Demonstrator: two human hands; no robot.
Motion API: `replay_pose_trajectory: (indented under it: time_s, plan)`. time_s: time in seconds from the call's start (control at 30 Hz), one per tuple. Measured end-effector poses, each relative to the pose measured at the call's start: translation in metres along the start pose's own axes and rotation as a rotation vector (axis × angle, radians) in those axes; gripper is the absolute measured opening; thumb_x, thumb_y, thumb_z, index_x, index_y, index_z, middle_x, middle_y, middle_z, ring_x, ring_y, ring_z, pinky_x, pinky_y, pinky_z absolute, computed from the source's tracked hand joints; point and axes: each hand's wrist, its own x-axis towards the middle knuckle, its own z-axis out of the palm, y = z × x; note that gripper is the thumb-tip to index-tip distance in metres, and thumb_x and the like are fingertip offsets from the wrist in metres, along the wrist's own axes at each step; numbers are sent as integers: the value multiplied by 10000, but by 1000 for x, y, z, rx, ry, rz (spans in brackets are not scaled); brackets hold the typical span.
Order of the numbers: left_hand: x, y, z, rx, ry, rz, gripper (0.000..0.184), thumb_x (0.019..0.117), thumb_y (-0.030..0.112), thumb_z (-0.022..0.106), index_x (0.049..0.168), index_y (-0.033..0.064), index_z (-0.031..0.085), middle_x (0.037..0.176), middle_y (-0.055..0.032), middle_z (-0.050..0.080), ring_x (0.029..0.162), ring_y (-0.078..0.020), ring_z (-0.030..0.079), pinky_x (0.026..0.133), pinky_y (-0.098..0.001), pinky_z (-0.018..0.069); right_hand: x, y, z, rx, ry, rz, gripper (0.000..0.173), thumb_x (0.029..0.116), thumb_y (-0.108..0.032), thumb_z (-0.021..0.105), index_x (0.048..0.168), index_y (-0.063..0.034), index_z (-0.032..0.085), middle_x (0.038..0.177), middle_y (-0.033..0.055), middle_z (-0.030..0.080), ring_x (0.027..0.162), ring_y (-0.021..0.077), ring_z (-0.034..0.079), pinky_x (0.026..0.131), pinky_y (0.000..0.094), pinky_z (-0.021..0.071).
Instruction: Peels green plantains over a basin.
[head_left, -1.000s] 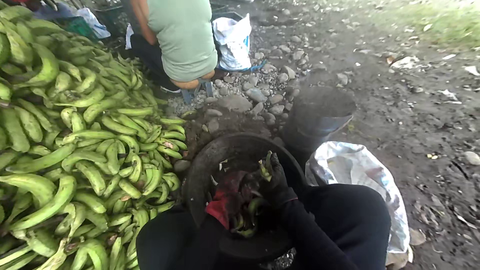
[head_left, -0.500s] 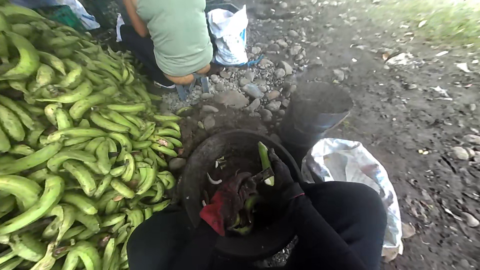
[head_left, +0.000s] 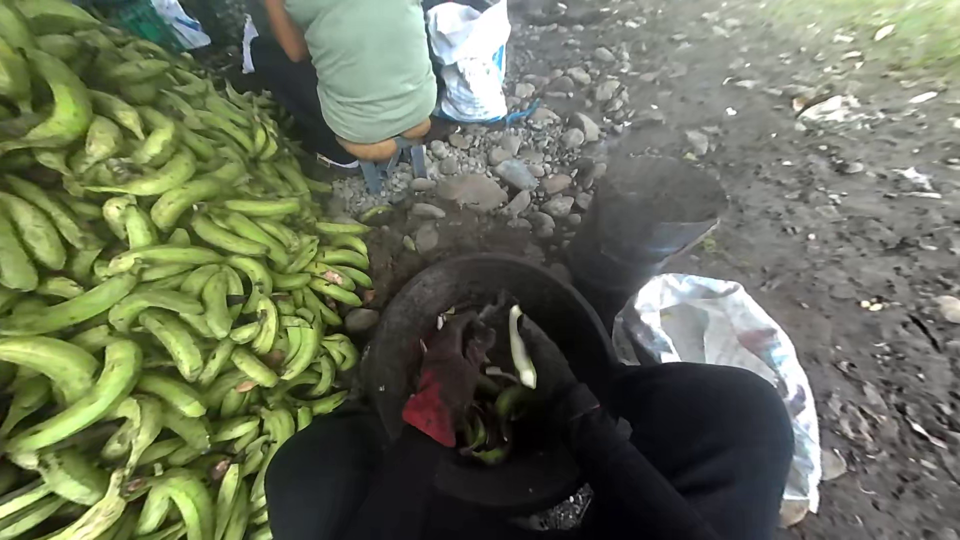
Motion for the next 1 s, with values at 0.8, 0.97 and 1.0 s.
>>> replay_pose_trajectory:
  time_s: [0.8,0.97,1.0]
  plan:
    - [-32,12,23,33,-45,116,502,991,400,627,1415,132,602,1298,-84,681,1224,-184,633,1087,-408,495,20,-54,18,-111,473,-39,460,1127,-341,327,1301,11,565,1068,147,636,926,154,623,836,345,535]
    - [-24,14,21,96,-28,32,520,984,430,624,1431,165,589,1304,-64,679,1219,-168,634,1079,-398,499,24,-57,25,-184,589,-23,479,1129,-354,314,1295,11,575,1099,182,643,962,210,643,873,404,536]
    - [-21,12,21,86,-35,11,513,989,438,614,1427,170,593,1306,-59,677,1219,-160,633,1078,-393,498,24,-53,25,-199,579,-32,477,1129,-346,315,1294,19,574,1100,186,646,965,213,646,879,408,539]
